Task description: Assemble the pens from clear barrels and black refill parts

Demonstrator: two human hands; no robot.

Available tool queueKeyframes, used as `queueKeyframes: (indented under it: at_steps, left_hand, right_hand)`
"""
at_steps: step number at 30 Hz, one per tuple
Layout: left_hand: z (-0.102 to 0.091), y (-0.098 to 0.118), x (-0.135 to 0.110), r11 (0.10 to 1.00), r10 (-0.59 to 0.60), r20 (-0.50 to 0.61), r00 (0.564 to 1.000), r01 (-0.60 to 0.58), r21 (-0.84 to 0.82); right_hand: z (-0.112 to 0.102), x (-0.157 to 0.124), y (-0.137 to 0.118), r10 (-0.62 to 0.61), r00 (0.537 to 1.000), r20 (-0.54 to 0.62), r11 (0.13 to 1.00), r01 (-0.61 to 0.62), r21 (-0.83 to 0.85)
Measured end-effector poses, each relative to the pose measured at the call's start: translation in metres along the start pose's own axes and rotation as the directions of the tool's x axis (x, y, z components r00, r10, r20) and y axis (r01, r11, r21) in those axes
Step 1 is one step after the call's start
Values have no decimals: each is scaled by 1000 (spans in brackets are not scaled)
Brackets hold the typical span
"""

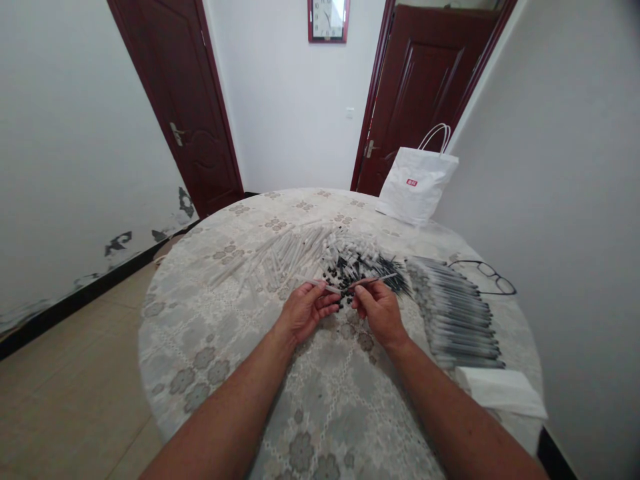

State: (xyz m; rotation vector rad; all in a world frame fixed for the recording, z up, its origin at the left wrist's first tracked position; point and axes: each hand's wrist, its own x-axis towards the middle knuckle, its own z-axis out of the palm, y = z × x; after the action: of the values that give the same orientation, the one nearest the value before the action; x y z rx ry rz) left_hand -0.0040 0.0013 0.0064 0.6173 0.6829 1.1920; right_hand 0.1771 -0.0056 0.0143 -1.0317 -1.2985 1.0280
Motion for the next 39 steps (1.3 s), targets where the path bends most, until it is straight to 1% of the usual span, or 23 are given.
queueKeyframes:
  at_steps: [8, 12, 16, 19, 21, 23, 24, 27, 29, 30, 32, 35, 37, 39]
  left_hand:
    - [0, 1, -1, 999, 10, -21, 1000, -10, -41]
    - [2, 1, -2, 999, 2, -6, 1000, -2, -45]
    - [2, 0, -1, 997, -12, -8, 1000, 11, -80]
    - [0, -2, -1, 995, -19, 0, 1000, 19, -99]
    - [0, -2, -1, 995, -16, 10, 1000, 17, -102]
    - [0, -1, -1, 994, -8, 4, 1000, 8, -106]
    - [0, -1, -1, 994, -1, -9, 1000, 0, -112]
    - [0, 1, 1, 992, 19, -59, 998, -26, -123]
    - [0, 0, 1, 994, 18, -51, 999, -23, -110]
    - [0, -1, 0, 996, 6, -25, 1000, -8, -93]
    - [3, -4, -3, 998, -43, 61, 997, 45, -36]
    - [7, -11, -9, 991, -126, 178, 976, 114, 76]
    - [9, -12, -10, 985, -156, 196, 968, 137, 105]
    - [7, -10, -9, 988, -149, 151, 977, 140, 66]
  right_hand:
    - [0, -3, -4, -47, 998, -42, 999, 48, 1]
    - [2, -5, -4, -69, 998, -9, 993, 68, -92]
    - [4, -5, 0, -129, 992, -3, 969, 125, -214]
    - [5, -5, 3, -151, 988, 9, 955, 148, -256]
    - [5, -6, 5, -124, 992, 40, 966, 129, -222]
    - [3, -5, 6, -80, 995, 67, 989, 88, -122]
    - [2, -5, 6, -66, 996, 60, 996, 70, -56]
    - [-1, -2, 7, -61, 997, -41, 992, 65, 107]
    - [-3, -1, 7, -55, 993, -102, 988, 69, 139]
    - [-2, -1, 8, -45, 993, -105, 989, 60, 137]
    - [0, -2, 9, -23, 998, -50, 993, 29, 116]
    - [7, -6, 13, 8, 993, 119, 998, -15, 55]
    - [9, -6, 15, 18, 982, 189, 999, -24, 29]
    - [6, -2, 17, 8, 984, 178, 1000, -8, -2]
